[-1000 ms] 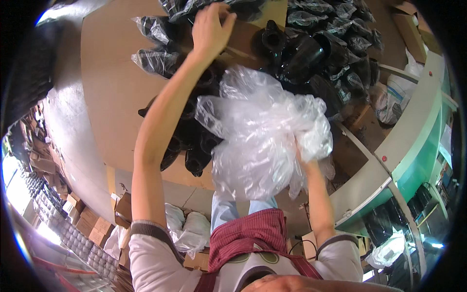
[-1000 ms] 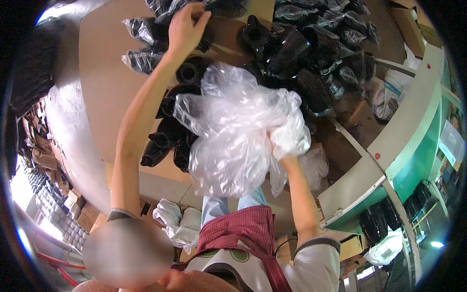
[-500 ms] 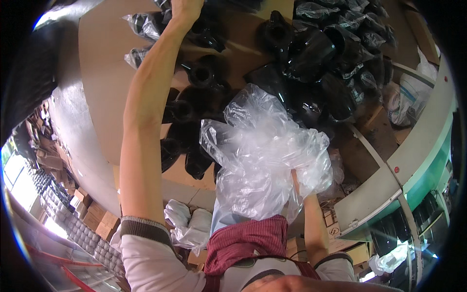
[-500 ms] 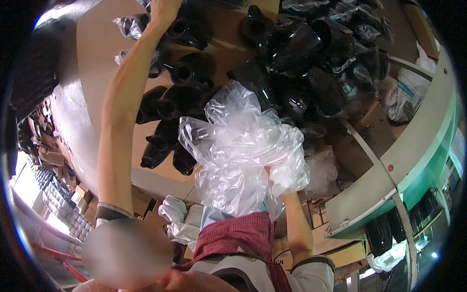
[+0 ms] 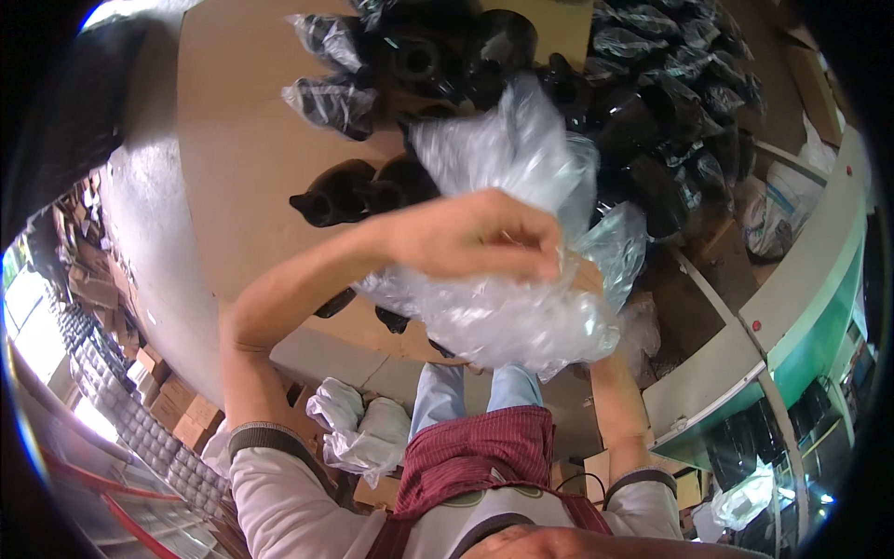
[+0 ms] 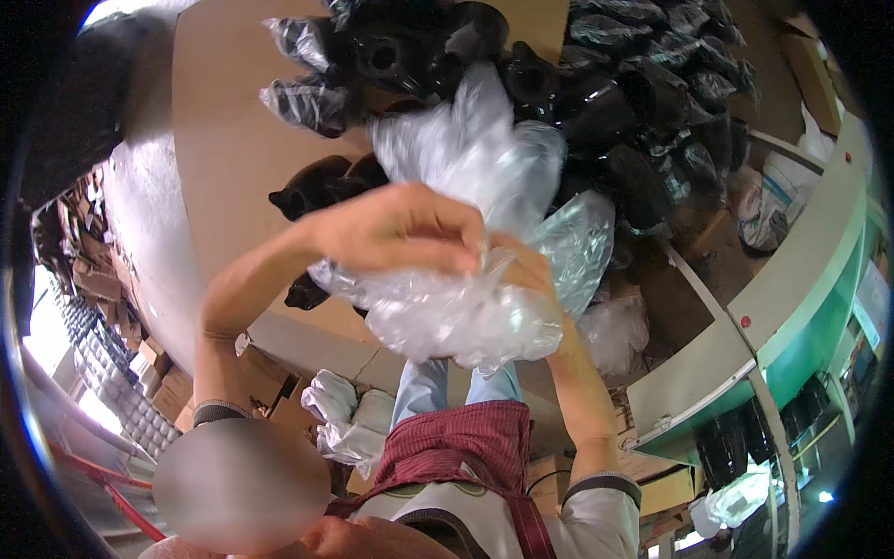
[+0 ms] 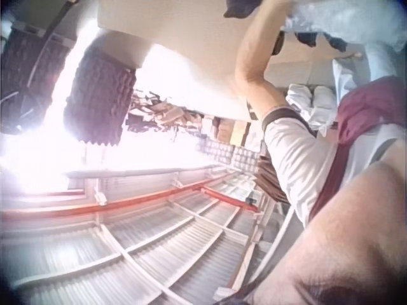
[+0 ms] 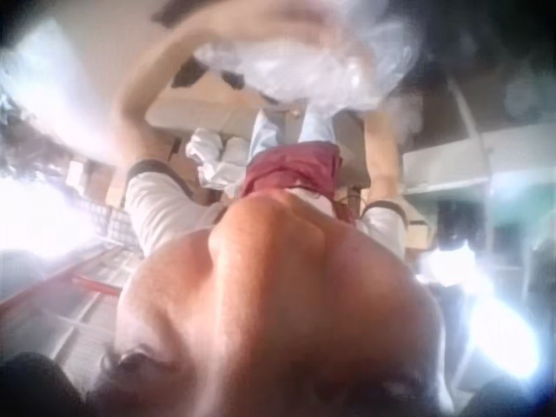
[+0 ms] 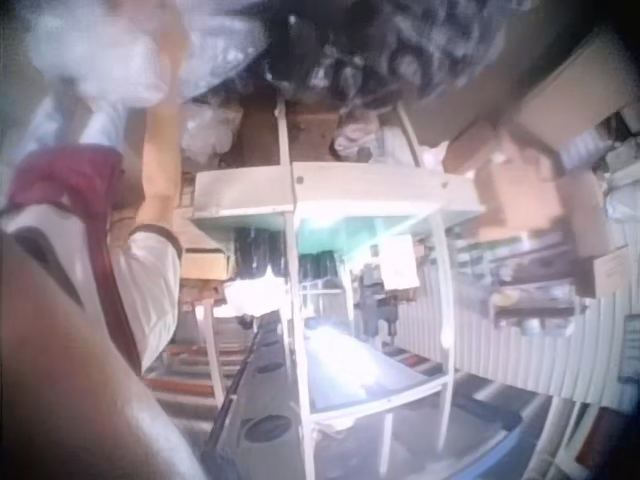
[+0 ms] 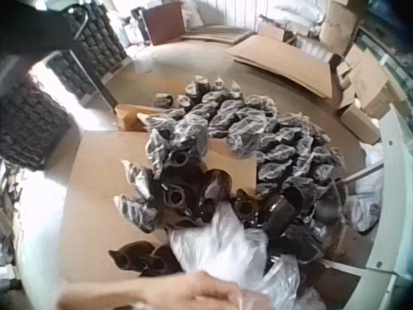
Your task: The person assembles black kettles by inserting metal heating elements into the kettle bodies and placing white plastic rings around the necks. The person repeatedly picks up kettle bodies and heating elements, inserts the elements, and places the finished units on a green table.
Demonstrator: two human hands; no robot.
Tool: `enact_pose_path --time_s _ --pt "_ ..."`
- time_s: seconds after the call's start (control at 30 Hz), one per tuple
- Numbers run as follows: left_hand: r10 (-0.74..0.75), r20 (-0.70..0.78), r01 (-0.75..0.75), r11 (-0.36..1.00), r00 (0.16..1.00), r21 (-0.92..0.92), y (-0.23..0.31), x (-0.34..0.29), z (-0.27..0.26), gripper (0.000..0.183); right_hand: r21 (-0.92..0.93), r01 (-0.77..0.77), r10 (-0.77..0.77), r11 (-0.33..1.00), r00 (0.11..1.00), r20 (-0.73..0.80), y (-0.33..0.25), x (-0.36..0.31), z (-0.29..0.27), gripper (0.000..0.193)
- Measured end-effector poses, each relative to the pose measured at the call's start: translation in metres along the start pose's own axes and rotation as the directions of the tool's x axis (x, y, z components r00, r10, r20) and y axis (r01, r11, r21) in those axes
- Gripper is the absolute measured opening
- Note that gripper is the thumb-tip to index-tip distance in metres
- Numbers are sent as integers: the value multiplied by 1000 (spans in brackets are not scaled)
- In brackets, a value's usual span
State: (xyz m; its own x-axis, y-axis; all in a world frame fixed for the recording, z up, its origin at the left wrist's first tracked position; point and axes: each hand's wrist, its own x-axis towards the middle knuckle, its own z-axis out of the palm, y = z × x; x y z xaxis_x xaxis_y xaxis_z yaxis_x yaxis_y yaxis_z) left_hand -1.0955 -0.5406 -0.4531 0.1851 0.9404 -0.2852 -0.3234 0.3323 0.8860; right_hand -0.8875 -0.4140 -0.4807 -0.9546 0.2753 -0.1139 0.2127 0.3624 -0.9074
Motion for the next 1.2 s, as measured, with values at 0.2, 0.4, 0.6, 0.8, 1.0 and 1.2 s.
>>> enact_pose_path --time_s 0.2,0.4,0.6,0.8,1.0,1.2 --pt "556 -758 764 307 340 567 -121 -53 -132 59 -117 -23 32 993 997 74 36 -55 15 51" --pt "437 -768 841 46 468 539 -179 -82 -207 44 -245 22 12 969 990 137 67 -105 27 47" --pt "478 -734 726 251 483 641 -158 -93 -203 19 -293 73 -35 953 990 133 76 -121 41 44" --pt "408 -742 387 661 532 642 -94 -116 -119 16 -13 -106 106 994 993 48 45 -76 44 59" --pt "113 -268 -32 957 957 289 -11 -83 32 19 421 -29 19 907 999 29 6 -10 92 83" --pt "-202 -300 212 977 932 0 -14 -49 -39 30 549 -310 269 776 951 156 15 -44 70 83"
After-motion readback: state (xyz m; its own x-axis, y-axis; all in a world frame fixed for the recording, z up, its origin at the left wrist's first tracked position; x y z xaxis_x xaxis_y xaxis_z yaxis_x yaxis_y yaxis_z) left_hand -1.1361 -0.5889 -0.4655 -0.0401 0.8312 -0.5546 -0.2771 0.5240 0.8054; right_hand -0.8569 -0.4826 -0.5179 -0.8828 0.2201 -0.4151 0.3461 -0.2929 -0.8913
